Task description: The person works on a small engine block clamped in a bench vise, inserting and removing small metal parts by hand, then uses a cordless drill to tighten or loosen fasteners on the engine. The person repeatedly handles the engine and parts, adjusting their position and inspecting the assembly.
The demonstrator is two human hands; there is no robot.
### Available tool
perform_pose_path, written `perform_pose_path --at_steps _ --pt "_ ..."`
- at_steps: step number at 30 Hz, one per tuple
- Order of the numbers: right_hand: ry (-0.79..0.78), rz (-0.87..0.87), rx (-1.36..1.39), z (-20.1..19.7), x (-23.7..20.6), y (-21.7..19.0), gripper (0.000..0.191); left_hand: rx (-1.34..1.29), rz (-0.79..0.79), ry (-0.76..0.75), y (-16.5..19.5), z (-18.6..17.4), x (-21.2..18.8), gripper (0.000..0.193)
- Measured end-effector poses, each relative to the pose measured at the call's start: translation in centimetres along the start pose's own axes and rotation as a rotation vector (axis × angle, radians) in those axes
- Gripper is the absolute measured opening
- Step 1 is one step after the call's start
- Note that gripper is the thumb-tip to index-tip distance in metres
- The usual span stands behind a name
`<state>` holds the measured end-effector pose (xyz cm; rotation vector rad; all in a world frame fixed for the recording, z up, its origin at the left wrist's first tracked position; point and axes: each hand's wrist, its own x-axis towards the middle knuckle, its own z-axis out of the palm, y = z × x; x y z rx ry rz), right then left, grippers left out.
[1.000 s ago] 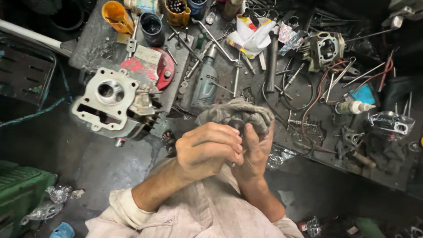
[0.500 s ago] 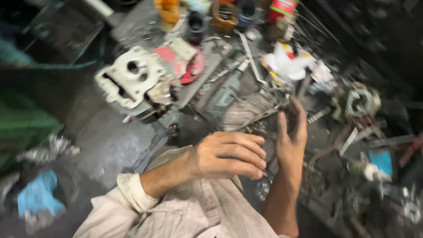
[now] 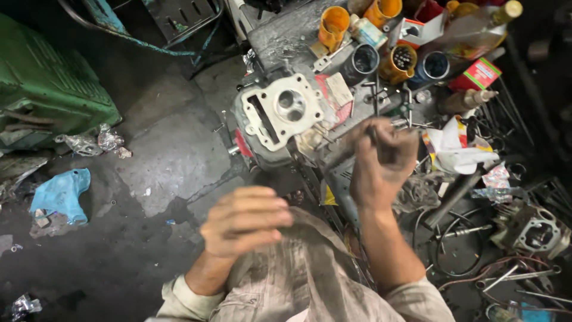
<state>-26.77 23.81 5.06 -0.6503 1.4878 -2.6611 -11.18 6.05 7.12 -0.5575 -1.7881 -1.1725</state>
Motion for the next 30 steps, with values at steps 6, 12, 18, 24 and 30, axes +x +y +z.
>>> perform_pose_path --at_steps 6,12,18,24,30 --pt "-0.193 -0.152 -0.501 1.2 6.1 7.2 0.032 0.037 -0.838 0.504 -7.0 -4.0 -1.3 0.029" --pt "-0.315 -0.371 -0.849 1.3 6.5 7.0 0.035 -0.418 -1.384 0.156 -17.3 -7.0 -1.6 0.048" --pt "-0.387 -0.399 -0.96 2.2 7.4 6.0 0.037 -0.599 -1.538 -0.192 -23.6 -5.8 -1.2 0.06" --pt "-0.615 -0.575 -1.029 2.2 8.4 4.9 0.03 -1.068 -1.519 -0.286 -25.7 -4.2 -1.0 0.067" --pt "-0.738 -0.532 -1.163 3.3 8.6 2.6 0.026 -1.068 -1.501 -0.17 -24.9 -3.6 -1.4 0.062"
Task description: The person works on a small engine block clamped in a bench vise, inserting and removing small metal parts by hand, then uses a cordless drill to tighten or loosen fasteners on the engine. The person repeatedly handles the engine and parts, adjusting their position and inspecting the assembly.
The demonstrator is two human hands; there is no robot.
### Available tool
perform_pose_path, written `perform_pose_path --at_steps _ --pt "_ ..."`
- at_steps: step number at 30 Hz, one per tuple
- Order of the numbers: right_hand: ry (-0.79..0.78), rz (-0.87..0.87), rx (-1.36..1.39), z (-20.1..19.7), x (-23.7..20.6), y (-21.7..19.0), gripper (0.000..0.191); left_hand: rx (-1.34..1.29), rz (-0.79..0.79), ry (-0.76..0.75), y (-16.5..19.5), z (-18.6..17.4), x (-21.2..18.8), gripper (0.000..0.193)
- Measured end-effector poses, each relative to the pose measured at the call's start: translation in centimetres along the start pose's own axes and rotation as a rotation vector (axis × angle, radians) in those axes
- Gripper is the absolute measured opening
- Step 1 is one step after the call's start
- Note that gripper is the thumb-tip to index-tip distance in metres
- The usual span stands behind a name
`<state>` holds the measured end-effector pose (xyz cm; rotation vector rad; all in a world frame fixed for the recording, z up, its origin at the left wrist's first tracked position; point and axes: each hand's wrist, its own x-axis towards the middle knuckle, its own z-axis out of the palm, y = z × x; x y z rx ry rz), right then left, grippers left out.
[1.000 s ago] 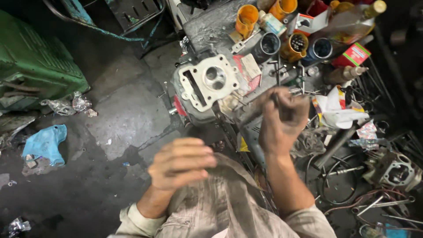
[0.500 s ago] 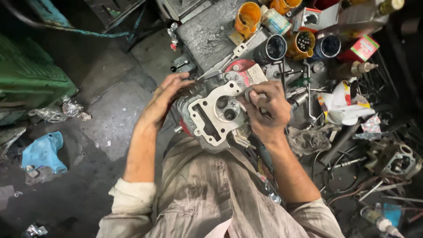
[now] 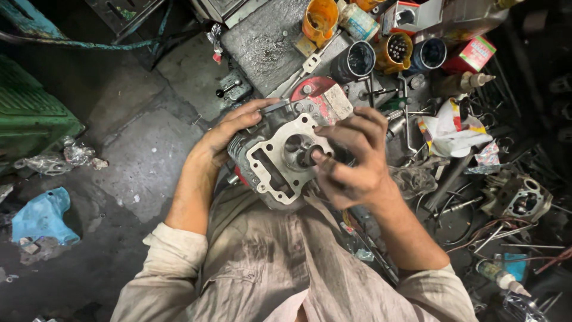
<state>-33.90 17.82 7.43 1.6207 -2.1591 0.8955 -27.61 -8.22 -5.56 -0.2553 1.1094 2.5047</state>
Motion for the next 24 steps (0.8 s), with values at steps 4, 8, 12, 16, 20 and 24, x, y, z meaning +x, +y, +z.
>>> perform_pose_path --at_steps 4,8,12,16,20,24 --pt "-0.119 0.033 -0.025 -1.0 0.6 -1.5 0.028 -0.075 -0.04 0.08 0.0 0.5 -0.6 0.06" --pt "-0.161 0.076 -0.072 -1.2 1.1 -2.8 0.028 -0.081 -0.053 0.12 0.0 1.0 -0.7 0.056" --pt "-0.205 0.21 -0.214 -0.1 0.8 -3.9 0.028 -0.067 -0.061 0.156 0.0 1.2 -0.8 0.056" --pt "-0.331 0.376 -0.042 0.4 0.0 -3.9 0.034 0.005 -0.026 0.2 0.0 1.4 -1.2 0.055" --pt "-0.339 0.41 0.079 0.2 -0.7 -3.4 0.041 -0.015 0.006 0.214 0.0 1.6 -1.2 0.056" --pt "-0.266 0.417 0.143 0.0 -1.0 -3.2 0.04 -0.161 -0.084 0.178 -0.2 1.7 -1.0 0.061"
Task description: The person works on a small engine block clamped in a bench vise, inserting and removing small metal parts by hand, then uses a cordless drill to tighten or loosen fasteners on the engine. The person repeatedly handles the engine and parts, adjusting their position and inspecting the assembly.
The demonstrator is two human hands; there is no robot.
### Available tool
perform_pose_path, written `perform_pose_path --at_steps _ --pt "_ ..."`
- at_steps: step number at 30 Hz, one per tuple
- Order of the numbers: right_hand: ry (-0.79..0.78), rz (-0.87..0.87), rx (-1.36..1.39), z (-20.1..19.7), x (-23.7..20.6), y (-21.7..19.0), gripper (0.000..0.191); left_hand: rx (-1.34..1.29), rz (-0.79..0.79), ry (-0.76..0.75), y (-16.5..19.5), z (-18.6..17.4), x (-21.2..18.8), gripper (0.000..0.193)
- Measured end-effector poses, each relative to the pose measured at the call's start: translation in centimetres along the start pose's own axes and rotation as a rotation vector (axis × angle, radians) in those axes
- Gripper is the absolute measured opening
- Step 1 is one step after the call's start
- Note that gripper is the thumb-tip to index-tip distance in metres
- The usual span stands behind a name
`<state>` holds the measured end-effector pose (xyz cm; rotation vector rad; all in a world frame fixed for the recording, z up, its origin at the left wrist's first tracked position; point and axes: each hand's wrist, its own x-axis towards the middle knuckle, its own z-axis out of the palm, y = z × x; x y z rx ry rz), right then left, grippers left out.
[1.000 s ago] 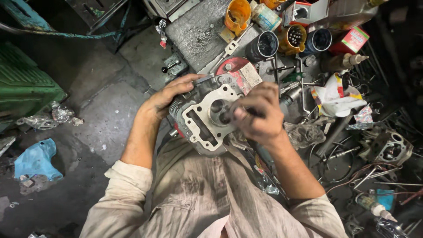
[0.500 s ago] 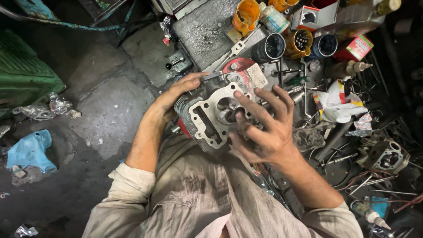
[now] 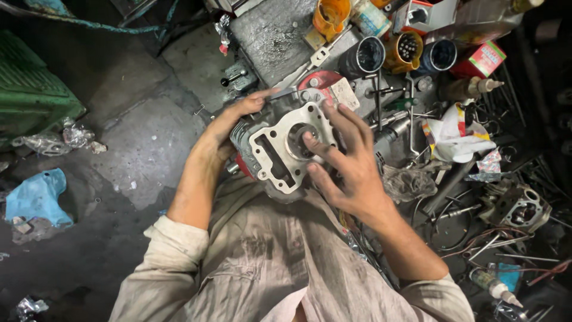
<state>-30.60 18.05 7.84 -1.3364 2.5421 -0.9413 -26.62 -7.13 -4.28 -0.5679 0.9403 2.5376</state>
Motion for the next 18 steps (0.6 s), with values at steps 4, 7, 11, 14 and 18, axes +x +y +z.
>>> perform_pose_path --at_steps 4,7,11,14,18 --pt "0.035 -0.087 -0.183 -0.1 -0.3 0.1 0.04 0.009 0.047 0.061 -0.4 -0.1 0.1 0.06" --pt "-0.026 -0.059 -0.186 -0.1 -0.8 0.4 0.051 0.024 0.065 0.167 -0.8 -0.2 0.2 0.059" --pt "0.32 -0.142 0.06 -0.3 -1.3 1.2 0.043 0.007 0.083 0.113 -1.0 -0.3 0.3 0.059" --pt "0.103 -0.234 0.019 -0.4 -1.5 1.9 0.049 -0.024 0.083 0.108 -1.1 -0.3 0.3 0.059" --pt "-0.111 -0.212 -0.099 -0.5 -1.9 2.2 0.057 0.039 0.115 0.189 -1.0 -0.1 0.0 0.059"
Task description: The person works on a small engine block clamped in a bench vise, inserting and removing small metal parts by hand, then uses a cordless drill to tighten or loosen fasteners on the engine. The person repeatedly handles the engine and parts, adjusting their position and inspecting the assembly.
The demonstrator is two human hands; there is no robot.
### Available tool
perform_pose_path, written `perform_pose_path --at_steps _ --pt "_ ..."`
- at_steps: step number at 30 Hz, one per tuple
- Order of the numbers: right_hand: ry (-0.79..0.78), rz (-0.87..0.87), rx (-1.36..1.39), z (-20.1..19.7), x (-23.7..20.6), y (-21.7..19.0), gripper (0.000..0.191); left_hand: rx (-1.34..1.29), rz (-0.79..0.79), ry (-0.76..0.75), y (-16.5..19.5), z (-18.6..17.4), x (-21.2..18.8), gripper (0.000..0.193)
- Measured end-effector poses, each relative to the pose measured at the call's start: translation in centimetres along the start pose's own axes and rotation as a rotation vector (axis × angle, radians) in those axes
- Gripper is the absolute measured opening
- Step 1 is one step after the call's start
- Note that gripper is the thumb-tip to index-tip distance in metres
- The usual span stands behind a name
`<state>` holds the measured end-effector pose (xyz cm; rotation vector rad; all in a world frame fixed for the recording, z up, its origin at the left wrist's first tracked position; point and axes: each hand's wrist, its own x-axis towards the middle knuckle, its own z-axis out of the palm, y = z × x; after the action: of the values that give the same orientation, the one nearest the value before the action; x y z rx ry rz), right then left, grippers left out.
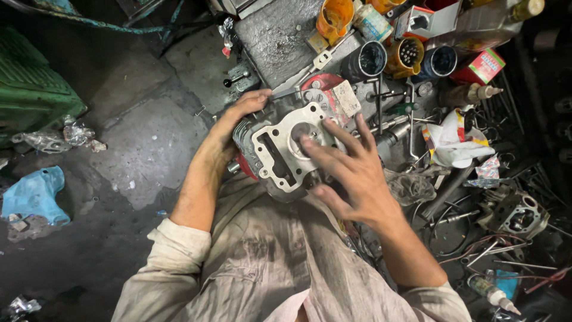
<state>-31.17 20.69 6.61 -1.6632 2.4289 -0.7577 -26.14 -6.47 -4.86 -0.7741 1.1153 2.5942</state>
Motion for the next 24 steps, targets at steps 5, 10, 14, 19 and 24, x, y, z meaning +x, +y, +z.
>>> perform_pose_path --at_steps 5,10,14,19,24 --pt "0.302 0.023 0.217 0.3 -0.4 -0.8 0.037 -0.072 -0.052 -0.137 0.5 0.4 -0.2 0.062" --pt "0.019 0.065 -0.001 0.2 0.1 -1.3 0.064 -0.039 -0.022 -0.007 0.5 0.7 -0.3 0.061" --pt "0.189 0.061 0.194 0.1 0.7 -1.1 0.055 -0.038 0.01 -0.059 0.4 0.5 -0.4 0.062" --pt "-0.023 0.084 0.098 0.3 0.8 -0.9 0.062 -0.076 -0.016 -0.052 0.1 0.3 -0.1 0.061" --pt "0.099 0.131 0.122 -0.3 1.5 -1.5 0.054 -0.13 -0.046 -0.108 -0.3 0.1 0.4 0.061"
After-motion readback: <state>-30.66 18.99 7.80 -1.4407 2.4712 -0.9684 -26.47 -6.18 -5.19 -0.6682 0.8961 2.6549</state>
